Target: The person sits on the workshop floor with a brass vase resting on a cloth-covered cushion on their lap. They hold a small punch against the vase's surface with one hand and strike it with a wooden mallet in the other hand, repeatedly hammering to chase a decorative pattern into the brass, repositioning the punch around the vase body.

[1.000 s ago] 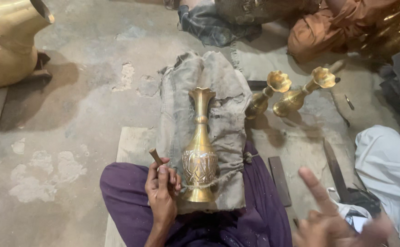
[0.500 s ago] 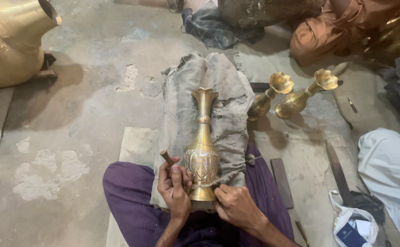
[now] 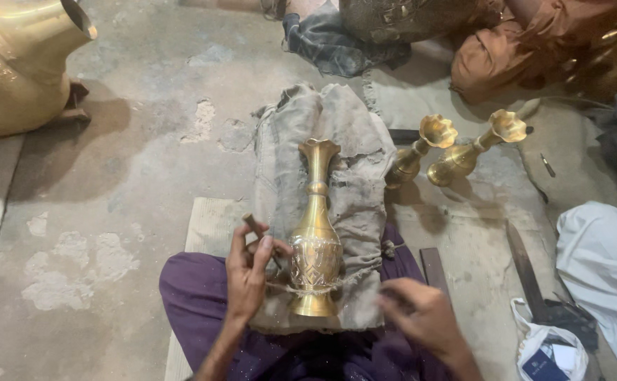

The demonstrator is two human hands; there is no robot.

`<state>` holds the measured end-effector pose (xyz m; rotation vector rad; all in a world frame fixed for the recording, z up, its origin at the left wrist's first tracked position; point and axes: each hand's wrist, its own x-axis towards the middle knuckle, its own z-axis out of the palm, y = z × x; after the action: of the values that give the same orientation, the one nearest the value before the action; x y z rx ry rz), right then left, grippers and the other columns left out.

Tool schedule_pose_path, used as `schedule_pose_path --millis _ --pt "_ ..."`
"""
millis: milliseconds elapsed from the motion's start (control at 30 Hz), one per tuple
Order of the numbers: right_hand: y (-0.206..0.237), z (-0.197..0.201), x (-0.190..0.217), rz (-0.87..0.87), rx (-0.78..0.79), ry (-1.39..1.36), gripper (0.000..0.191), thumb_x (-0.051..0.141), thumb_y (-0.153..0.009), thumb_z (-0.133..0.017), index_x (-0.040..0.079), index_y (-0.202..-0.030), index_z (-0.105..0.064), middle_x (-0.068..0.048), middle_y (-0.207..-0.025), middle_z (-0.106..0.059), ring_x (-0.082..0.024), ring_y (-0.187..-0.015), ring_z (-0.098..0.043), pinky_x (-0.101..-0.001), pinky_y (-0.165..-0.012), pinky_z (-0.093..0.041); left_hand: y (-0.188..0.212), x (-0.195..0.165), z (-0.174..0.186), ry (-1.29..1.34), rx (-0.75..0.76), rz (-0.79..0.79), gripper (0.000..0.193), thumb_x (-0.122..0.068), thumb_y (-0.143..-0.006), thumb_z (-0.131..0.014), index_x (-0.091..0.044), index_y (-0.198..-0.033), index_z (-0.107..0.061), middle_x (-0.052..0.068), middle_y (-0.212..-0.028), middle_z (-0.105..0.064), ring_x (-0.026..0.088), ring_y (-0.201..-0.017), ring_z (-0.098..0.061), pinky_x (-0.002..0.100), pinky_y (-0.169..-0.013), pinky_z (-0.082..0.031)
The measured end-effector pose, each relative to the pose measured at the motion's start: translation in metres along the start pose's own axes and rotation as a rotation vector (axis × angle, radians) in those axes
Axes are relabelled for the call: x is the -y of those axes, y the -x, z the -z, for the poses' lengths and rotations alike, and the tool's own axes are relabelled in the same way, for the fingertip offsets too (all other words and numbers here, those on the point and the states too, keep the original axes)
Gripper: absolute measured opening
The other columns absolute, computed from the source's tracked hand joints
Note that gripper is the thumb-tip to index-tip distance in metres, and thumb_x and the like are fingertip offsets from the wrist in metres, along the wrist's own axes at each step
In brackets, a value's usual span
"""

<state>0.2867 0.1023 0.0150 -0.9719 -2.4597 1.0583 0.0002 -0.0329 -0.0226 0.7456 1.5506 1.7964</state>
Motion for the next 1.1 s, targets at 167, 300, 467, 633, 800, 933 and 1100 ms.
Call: schedule_pose_path --millis 167,300,467,633,800,933,1100 --pt "0.018 0.024 -0.092 -0.357 -0.351 0.326 0.029 0.010 -0.095 -0.064 0.004 -0.123 -0.069 -0.024 -0.102 -0.074 -0.032 -0.090 -0.074 -0.0443 -0.077 -0.057 -0.047 -0.044 0.019 -0.087 0.371 0.029 0.035 -0.021 -0.103 -0.061 -0.007 -0.132 -0.048 0.016 -0.083 -0.081 0.022 -0.073 -0.080 0.035 -0.062 -0.066" --pt "0.043 0.011 -0.129 -0.625 -0.144 0.358 0.038 0.017 -0.099 -0.053 -0.001 -0.132 -0.061 -0.029 -0.110 -0.070 -0.046 -0.102 -0.067 -0.0518 -0.090 -0.054 -0.066 -0.068 0.008 -0.166 0.488 0.039 0.059 -0.016 -0.094 -0.070 -0.009 -0.144 -0.041 0.014 -0.083 -0.079 0.021 -0.072 -0.078 0.035 -0.062 -0.066" --pt "0.060 -0.012 -0.118 -0.199 -0.175 0.338 0.053 0.024 -0.098 -0.033 -0.001 -0.138 -0.055 -0.034 -0.124 -0.063 -0.051 -0.112 -0.059 -0.0527 -0.093 -0.047 -0.069 -0.083 -0.009 -0.207 0.661 -0.073 0.061 -0.015 -0.095 -0.072 -0.009 -0.148 -0.044 0.010 -0.097 -0.081 0.017 -0.088 -0.080 0.033 -0.078 -0.067" --pt "0.056 -0.010 -0.104 -0.665 -0.039 0.248 0.052 0.033 -0.106 -0.029 -0.001 -0.135 -0.057 -0.032 -0.127 -0.065 -0.048 -0.118 -0.061 -0.0501 -0.098 -0.049 -0.074 -0.084 -0.023 -0.335 0.772 -0.066 0.061 -0.017 -0.091 -0.078 -0.011 -0.144 -0.049 0.010 -0.095 -0.082 0.017 -0.088 -0.081 0.032 -0.079 -0.069" --pt "0.053 0.003 -0.114 -0.826 -0.191 -0.064 0.059 0.043 -0.106 -0.037 -0.005 -0.129 -0.062 -0.032 -0.118 -0.072 -0.042 -0.112 -0.068 -0.0471 -0.097 -0.050 -0.077 -0.083 -0.025 -0.348 0.874 -0.197 0.058 -0.018 -0.092 -0.077 -0.014 -0.144 -0.052 0.007 -0.099 -0.082 0.017 -0.093 -0.081 0.034 -0.083 -0.068" --pt "0.050 0.008 -0.122 -0.717 -0.267 0.039 0.056 0.042 -0.098 -0.062 -0.007 -0.125 -0.066 -0.027 -0.106 -0.076 -0.034 -0.100 -0.073 -0.0435 -0.089 -0.056 -0.079 -0.081 -0.026 -0.395 0.915 -0.286 0.058 -0.019 -0.091 -0.077 -0.016 -0.144 -0.054 0.006 -0.101 -0.082 0.017 -0.095 -0.080 0.036 -0.084 -0.068" --pt "0.056 0.013 -0.125 -0.450 -0.509 -0.281 0.041 0.021 -0.089 -0.077 -0.003 -0.120 -0.064 -0.015 -0.101 -0.072 -0.020 -0.091 -0.068 -0.0330 -0.081 -0.054 -0.087 -0.082 -0.024 -0.410 0.841 -0.301 0.058 -0.020 -0.090 -0.079 -0.014 -0.142 -0.055 0.006 -0.100 -0.082 0.016 -0.095 -0.080 0.035 -0.085 -0.067"
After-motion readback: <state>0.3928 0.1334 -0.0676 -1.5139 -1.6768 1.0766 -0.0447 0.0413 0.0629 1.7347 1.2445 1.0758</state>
